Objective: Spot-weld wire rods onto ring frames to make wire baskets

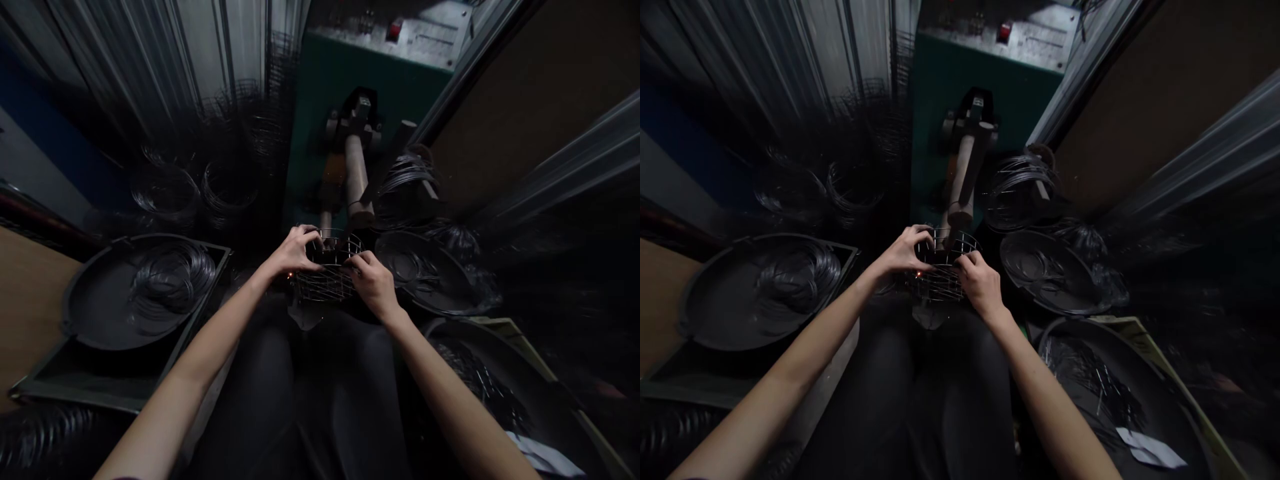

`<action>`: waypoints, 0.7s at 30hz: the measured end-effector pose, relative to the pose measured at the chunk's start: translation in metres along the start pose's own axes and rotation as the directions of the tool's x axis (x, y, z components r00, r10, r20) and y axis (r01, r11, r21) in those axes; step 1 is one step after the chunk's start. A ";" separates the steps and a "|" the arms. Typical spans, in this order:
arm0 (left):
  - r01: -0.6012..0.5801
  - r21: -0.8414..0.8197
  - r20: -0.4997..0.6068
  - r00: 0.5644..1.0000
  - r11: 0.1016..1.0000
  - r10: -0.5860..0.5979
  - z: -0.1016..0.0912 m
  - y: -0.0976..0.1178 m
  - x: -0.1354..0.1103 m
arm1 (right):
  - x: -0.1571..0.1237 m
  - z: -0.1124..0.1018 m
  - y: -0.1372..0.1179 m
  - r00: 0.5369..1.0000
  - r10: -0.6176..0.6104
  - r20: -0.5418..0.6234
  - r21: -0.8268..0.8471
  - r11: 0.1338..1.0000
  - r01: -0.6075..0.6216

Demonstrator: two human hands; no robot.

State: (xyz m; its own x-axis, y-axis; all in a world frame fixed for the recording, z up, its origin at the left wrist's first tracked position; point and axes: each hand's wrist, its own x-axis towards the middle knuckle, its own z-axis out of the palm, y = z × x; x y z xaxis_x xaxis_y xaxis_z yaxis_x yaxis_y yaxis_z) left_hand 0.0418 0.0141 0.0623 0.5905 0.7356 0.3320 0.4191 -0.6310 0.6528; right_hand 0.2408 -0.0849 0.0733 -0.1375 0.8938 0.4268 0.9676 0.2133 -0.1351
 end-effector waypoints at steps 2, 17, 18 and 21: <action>-0.009 0.001 0.007 1.000 1.000 0.009 -0.001 -0.002 0.004 | 0.004 0.003 0.003 1.000 -0.004 -0.018 0.066 0.998 0.005; 0.005 -0.033 -0.013 1.000 0.999 -0.005 -0.008 -0.012 0.034 | 0.034 0.009 0.026 0.993 0.096 -0.071 0.259 0.963 -0.075; 0.001 -0.071 0.001 1.000 0.997 0.000 -0.010 -0.015 0.033 | 0.037 0.007 0.031 0.992 0.086 -0.089 0.287 0.956 -0.057; 0.027 -0.275 -0.034 0.999 0.961 -0.038 -0.017 -0.033 0.030 | 0.061 0.003 0.051 0.994 0.056 -0.096 0.239 0.971 -0.031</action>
State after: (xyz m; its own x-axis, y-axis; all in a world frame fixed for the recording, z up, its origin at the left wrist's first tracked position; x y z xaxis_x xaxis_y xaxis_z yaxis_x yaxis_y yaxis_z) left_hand 0.0339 0.0616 0.0624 0.5506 0.7669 0.3298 0.2291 -0.5187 0.8237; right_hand 0.2814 -0.0179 0.0899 -0.0621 0.8622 0.5027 0.8929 0.2731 -0.3581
